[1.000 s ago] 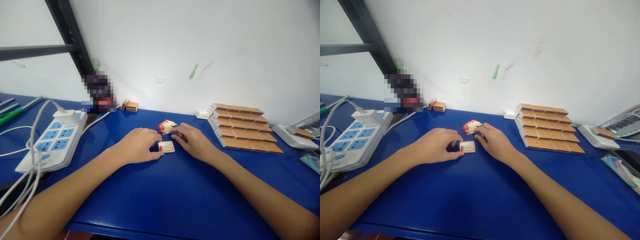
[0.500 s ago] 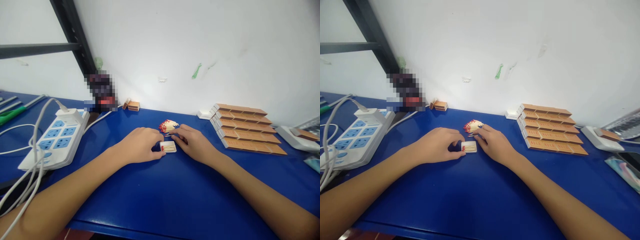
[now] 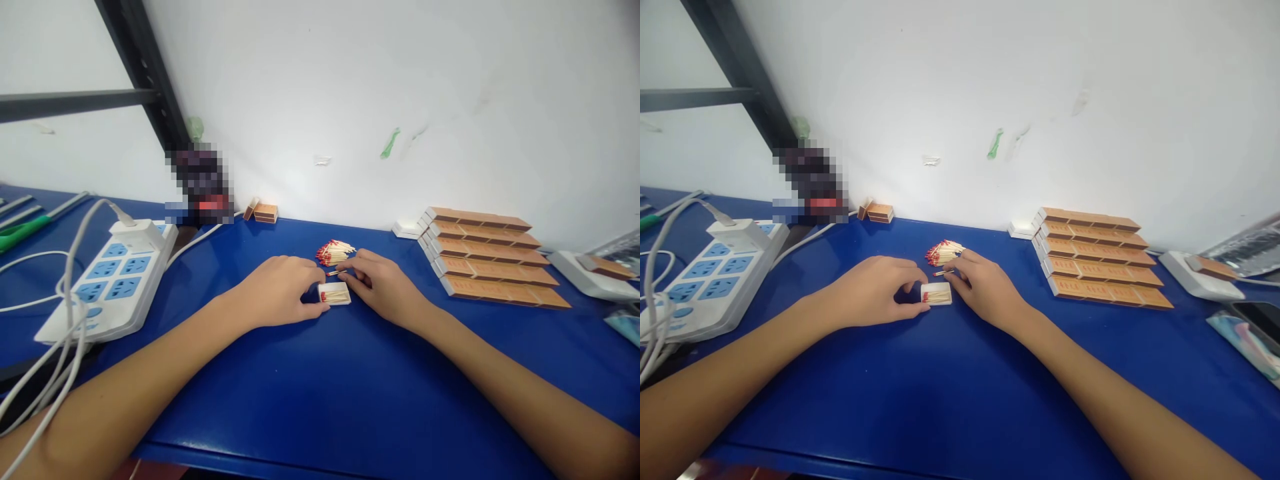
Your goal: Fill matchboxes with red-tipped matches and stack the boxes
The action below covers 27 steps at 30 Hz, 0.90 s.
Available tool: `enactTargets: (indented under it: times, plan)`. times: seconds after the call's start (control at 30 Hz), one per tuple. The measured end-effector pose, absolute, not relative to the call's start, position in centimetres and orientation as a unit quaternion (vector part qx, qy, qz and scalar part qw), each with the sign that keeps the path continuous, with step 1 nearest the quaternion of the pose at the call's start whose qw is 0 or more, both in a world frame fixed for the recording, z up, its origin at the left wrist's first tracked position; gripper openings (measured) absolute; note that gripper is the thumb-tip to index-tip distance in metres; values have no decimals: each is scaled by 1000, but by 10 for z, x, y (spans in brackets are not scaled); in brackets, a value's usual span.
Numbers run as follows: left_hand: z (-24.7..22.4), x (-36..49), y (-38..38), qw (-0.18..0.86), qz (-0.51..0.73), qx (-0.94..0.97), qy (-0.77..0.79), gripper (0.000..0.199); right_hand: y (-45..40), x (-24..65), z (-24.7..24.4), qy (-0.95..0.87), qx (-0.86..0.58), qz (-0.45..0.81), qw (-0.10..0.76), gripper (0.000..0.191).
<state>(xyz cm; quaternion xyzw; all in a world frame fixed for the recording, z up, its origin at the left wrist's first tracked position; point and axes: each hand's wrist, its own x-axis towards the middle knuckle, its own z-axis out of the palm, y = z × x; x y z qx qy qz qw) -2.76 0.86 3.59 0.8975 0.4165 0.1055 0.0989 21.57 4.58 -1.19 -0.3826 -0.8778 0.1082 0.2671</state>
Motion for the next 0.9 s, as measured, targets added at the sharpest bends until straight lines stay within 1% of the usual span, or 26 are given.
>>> enactTargets:
  times: [0.17,0.3,0.5,0.67,0.8,0.9]
  plan:
    - [35,-27,9,96,108,899,413,23,49,214,-12,-876,-394,121,249,7]
    - [35,-28,9,98,109,899,412,24,51,218,-9,-883,-406,111,209,7]
    - [35,-27,8,81,112,897,420,23,34,217,8,-880,-401,104,230,8]
    - [35,-26,8,72,110,895,427,24,20,208,9,-900,-374,114,192,6]
    - [34,-27,9,83,112,896,422,23,26,213,9,-884,-388,131,227,6]
    - [35,-27,9,88,112,895,423,23,31,217,10,-878,-387,155,233,6]
